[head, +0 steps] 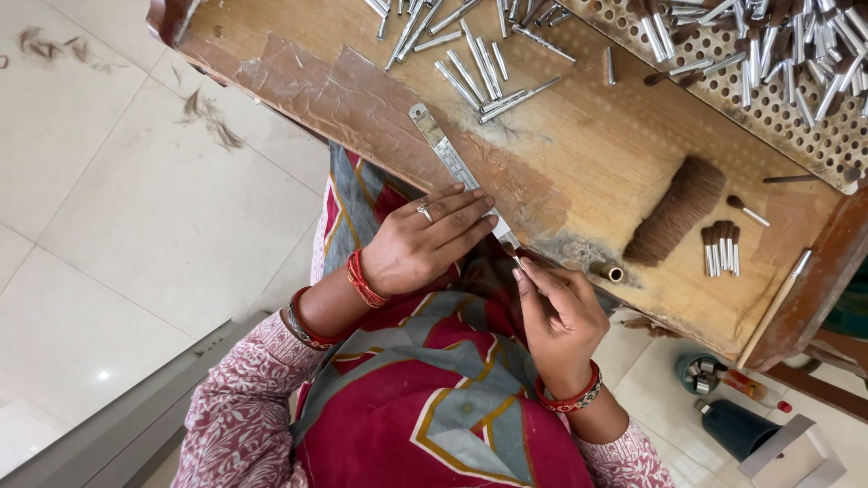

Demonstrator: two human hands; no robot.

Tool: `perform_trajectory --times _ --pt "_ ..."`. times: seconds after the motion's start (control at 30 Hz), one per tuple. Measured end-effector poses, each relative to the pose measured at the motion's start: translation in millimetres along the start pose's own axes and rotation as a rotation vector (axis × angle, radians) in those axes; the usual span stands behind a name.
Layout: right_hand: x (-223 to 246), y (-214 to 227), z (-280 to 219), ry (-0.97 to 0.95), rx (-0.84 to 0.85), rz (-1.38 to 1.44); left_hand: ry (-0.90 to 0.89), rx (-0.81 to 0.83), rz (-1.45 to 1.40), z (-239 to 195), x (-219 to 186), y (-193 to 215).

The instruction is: The person inserts brush fiber bundles into small metal ferrules and organizes them on a workbench.

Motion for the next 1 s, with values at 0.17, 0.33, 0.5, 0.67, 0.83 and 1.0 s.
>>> perform_trajectory --times 0.17,0.33,0.5,0.67,0.83,1.0 --pt "3 -3 3 0.007 0.017 0.013 0.007 0.002 0.009 0 0 -1" --pt "3 -4 3 0.013 0.025 0.004 0.013 -0.001 0.012 0 0 -1" --pt "6 -2 6 -0.001 0.056 -0.021 0.020 -0.004 0.011 1 0 -2" --pt "9 -1 8 -0.030 0.077 -0.029 0.017 -0.017 0.010 1 -2 -1" --pt "-6 7 -4 -0.104 0.032 0.117 0.076 -0.148 -0.084 12 -29 5" --pt "-31 20 -27 -0.356 -0.023 0.698 0.691 -0.190 -0.860 6 -39 -40"
Point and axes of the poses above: each hand's wrist, its own z-axis towards the middle knuckle, its own y-axis out of the back of the hand, x = y × z, the point moved 5 cm from there along z, towards the middle knuckle, and after that the axes turned 5 degrees about -x, right-handed, at the moved point
